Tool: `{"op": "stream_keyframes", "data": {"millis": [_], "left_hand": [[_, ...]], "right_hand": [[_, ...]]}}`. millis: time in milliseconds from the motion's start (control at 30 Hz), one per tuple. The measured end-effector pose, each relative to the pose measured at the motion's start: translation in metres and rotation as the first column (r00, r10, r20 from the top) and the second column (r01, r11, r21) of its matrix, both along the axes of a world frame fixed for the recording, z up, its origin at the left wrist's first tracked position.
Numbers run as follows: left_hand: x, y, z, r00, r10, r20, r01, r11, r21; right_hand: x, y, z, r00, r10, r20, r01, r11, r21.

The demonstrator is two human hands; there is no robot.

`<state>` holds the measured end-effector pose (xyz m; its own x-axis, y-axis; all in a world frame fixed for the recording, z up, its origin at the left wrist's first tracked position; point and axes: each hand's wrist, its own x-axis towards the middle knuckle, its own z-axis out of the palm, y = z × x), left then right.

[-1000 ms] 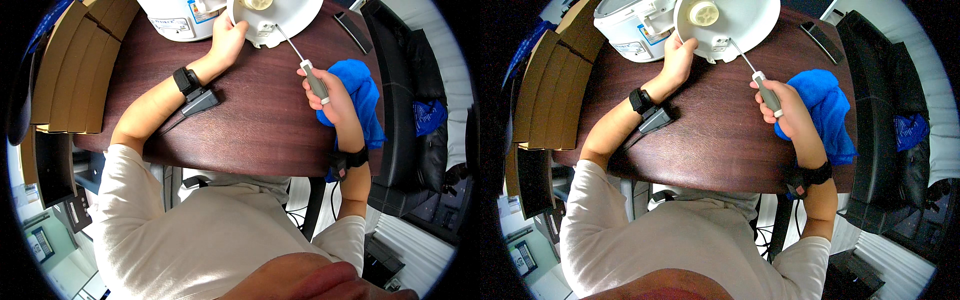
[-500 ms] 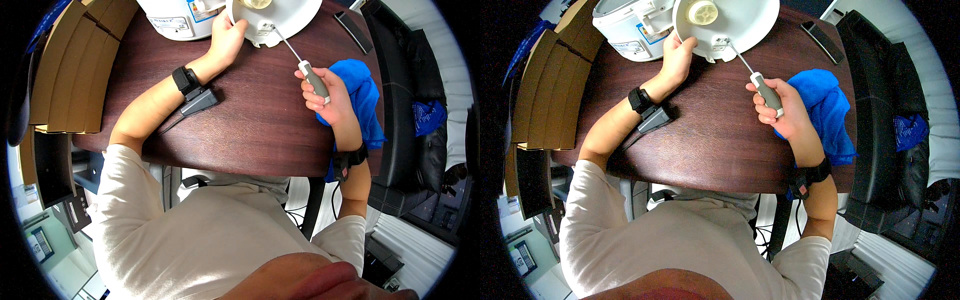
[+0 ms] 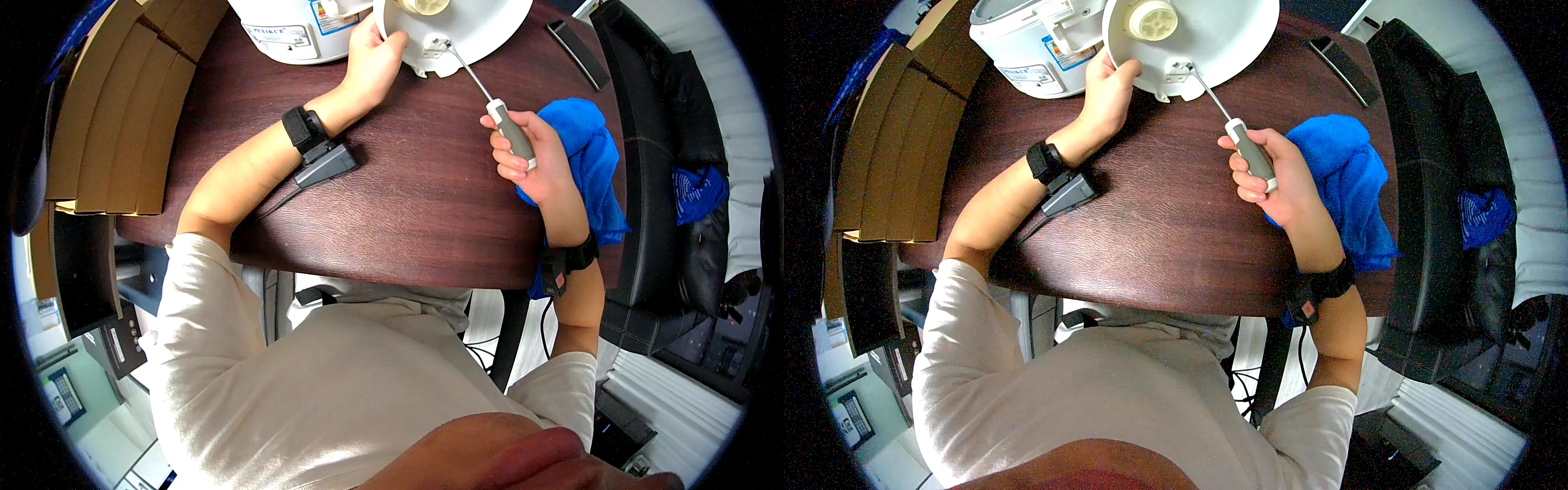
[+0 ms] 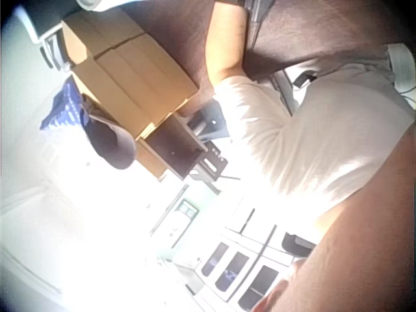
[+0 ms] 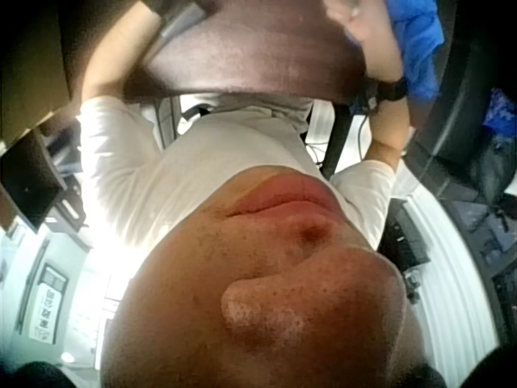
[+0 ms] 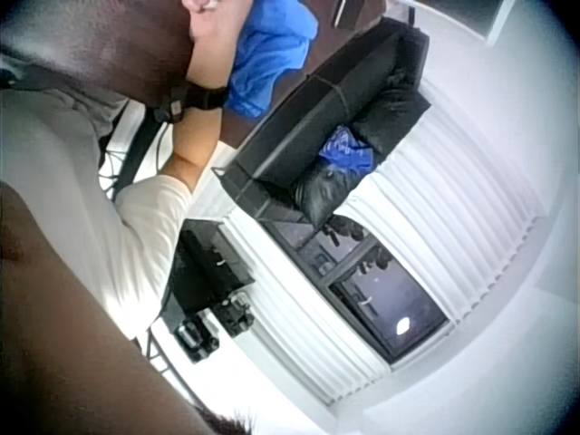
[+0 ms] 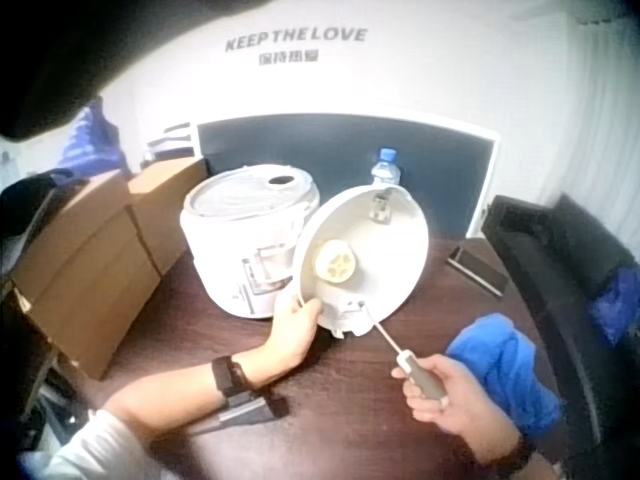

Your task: The person uses a screwdriver to tighten screws on the back of a white circular light fixture base. They rotate the fixture to access different screw locations and continue securing the mounting hardware.

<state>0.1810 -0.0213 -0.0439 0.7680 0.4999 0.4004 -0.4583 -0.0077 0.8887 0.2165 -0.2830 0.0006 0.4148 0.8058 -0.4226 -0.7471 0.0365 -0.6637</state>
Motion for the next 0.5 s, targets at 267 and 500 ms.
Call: {"op": "stream_keyframes", "data": {"millis": [267,500], "left_hand": [[-0.0015,-0.0014,0.0025,1.0,-0.003,0.002,0.003,1.0,-0.006],[-0.0028,-0.0043,0.0053,1.0,-0.016,0.013,0.016,1.0,0.006]], "right_hand": [[-0.0003,0.0008,-0.0008,1.0,-0.006,0.019,0.006,1.0,-0.005],[0.0,-0.001,0.0005,0.997,0.005,0.077,-0.003,1.0,-0.024]]}}
